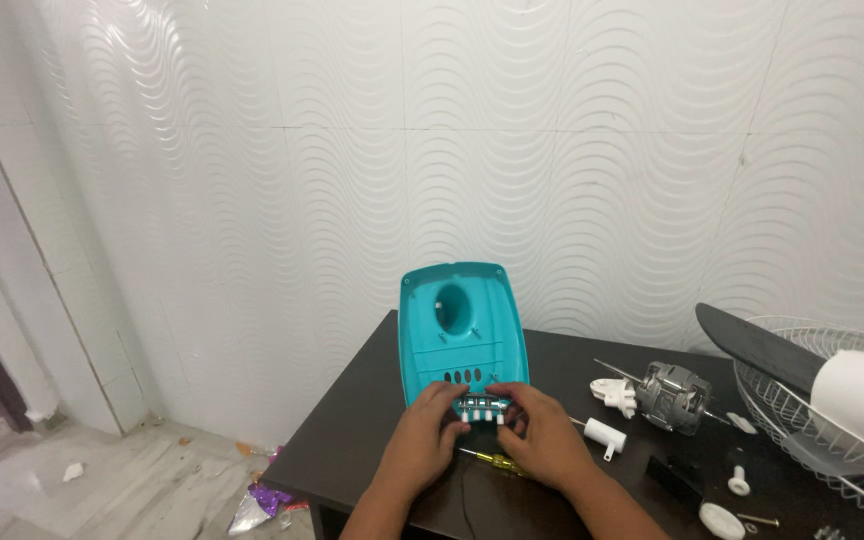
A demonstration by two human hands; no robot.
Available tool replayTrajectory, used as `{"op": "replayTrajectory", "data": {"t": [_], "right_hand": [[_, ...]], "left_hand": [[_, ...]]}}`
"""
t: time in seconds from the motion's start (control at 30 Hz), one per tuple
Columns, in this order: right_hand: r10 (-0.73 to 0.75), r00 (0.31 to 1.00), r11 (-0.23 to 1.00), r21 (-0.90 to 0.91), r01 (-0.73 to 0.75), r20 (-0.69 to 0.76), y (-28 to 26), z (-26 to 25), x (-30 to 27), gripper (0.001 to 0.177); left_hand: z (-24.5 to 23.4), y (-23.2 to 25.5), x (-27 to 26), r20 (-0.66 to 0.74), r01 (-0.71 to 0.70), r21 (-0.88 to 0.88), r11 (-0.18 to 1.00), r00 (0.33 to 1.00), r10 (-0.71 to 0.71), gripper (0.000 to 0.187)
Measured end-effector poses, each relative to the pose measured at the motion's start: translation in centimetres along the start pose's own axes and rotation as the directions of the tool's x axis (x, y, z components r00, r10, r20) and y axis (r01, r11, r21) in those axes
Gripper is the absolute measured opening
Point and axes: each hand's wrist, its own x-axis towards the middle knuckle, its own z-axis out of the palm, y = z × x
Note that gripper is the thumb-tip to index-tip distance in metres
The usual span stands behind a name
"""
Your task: The person assembles an electric fan by attaching a control module to the motor housing and securing it with screws. They use a screwdriver to tighten the screws and connect wires to the motor terminals.
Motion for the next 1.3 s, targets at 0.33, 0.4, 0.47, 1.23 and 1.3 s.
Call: {"op": "replayTrajectory", "data": {"t": [0.33, 0.4, 0.47, 1.23, 1.3], "right_hand": [[-0.037, 0.999, 0.999, 0.016, 0.037, -0.034, -0.1, 0.3, 0.4, 0.051], [-0.165, 0.984, 0.985, 0.046, 0.168, -0.068, -0.2, 0.1, 0.1, 0.045], [-0.118, 0.992, 0.991, 0.049, 0.120, -0.049, -0.3, 0.1, -0.1, 0.049], [0.024, 0.997, 0.999, 0.046, -0.021, -0.078, -0.1, 0.2, 0.5, 0.060], [0.032, 0.996, 0.999, 0.017, -0.030, -0.081, 0.2, 0.3, 0.7, 0.060]], "left_hand": [[-0.5, 0.5, -0.1, -0.034, -0.036, -0.057, 0.998, 0.999, 0.035, 0.043], [-0.3, 0.6, -0.2, -0.069, -0.087, -0.013, 0.996, 0.994, 0.086, 0.043], [-0.3, 0.8, -0.3, -0.055, -0.039, -0.031, 0.999, 0.998, 0.037, 0.042], [-0.4, 1.0, 0.0, -0.091, 0.058, -0.031, 0.998, 0.994, -0.061, 0.043], [-0.6, 0.9, -0.1, -0.120, 0.003, 0.005, 1.000, 0.993, -0.002, 0.044]]}}
